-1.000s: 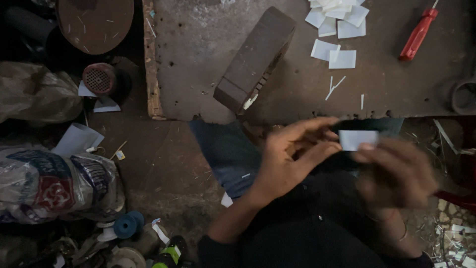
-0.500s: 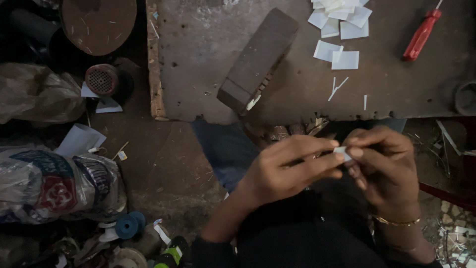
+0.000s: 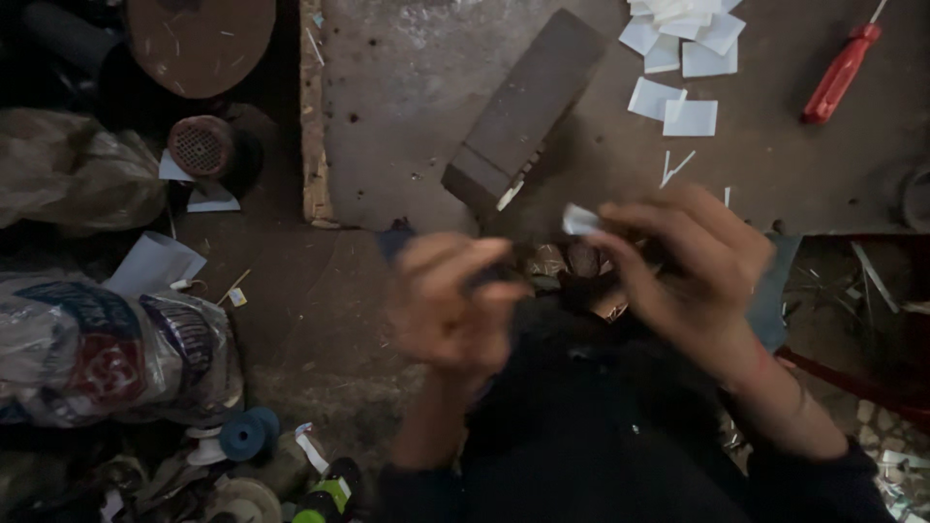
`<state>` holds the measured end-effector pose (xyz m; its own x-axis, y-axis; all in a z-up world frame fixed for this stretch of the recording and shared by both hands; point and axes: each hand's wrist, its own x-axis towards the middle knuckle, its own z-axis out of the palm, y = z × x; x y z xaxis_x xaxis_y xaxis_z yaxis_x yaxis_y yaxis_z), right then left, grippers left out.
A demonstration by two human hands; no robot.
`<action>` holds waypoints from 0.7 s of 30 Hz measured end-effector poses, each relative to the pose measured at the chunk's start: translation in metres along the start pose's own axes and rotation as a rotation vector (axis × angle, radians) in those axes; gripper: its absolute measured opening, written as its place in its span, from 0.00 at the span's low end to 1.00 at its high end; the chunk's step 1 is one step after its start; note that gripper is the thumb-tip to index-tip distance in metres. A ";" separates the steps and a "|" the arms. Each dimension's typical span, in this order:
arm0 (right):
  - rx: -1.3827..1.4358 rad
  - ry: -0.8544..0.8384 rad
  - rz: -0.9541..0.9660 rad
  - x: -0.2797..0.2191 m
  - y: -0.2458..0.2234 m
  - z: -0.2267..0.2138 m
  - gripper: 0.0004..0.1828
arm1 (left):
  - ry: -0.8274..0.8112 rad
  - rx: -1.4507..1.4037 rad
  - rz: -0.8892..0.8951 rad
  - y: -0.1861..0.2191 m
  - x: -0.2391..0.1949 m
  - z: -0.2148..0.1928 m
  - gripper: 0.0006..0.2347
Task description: The person prepares small white insulation papers and inserts them into the slots of a metal motor stator. They use shears to trim some of the papers before manually sliding them into the stator slots one by one.
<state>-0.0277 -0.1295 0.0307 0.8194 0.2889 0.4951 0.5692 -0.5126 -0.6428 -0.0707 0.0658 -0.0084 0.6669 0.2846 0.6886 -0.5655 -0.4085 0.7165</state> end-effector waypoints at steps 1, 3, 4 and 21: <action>-0.021 0.006 -0.027 0.007 0.001 0.009 0.11 | 0.187 -0.008 0.008 -0.009 0.005 0.001 0.13; -0.060 0.013 -0.065 0.014 0.002 0.025 0.11 | 0.176 0.069 -0.057 -0.032 0.013 0.002 0.22; -0.034 0.035 -0.060 0.018 0.003 0.032 0.11 | 0.084 0.052 -0.084 -0.039 0.016 0.003 0.25; 0.060 -0.073 -0.107 0.033 0.007 0.032 0.18 | -0.275 0.146 -0.199 -0.041 0.023 -0.002 0.37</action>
<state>0.0054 -0.0981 0.0237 0.7556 0.3986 0.5198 0.6545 -0.4275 -0.6236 -0.0330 0.0908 -0.0222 0.8735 0.1352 0.4677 -0.3497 -0.4941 0.7960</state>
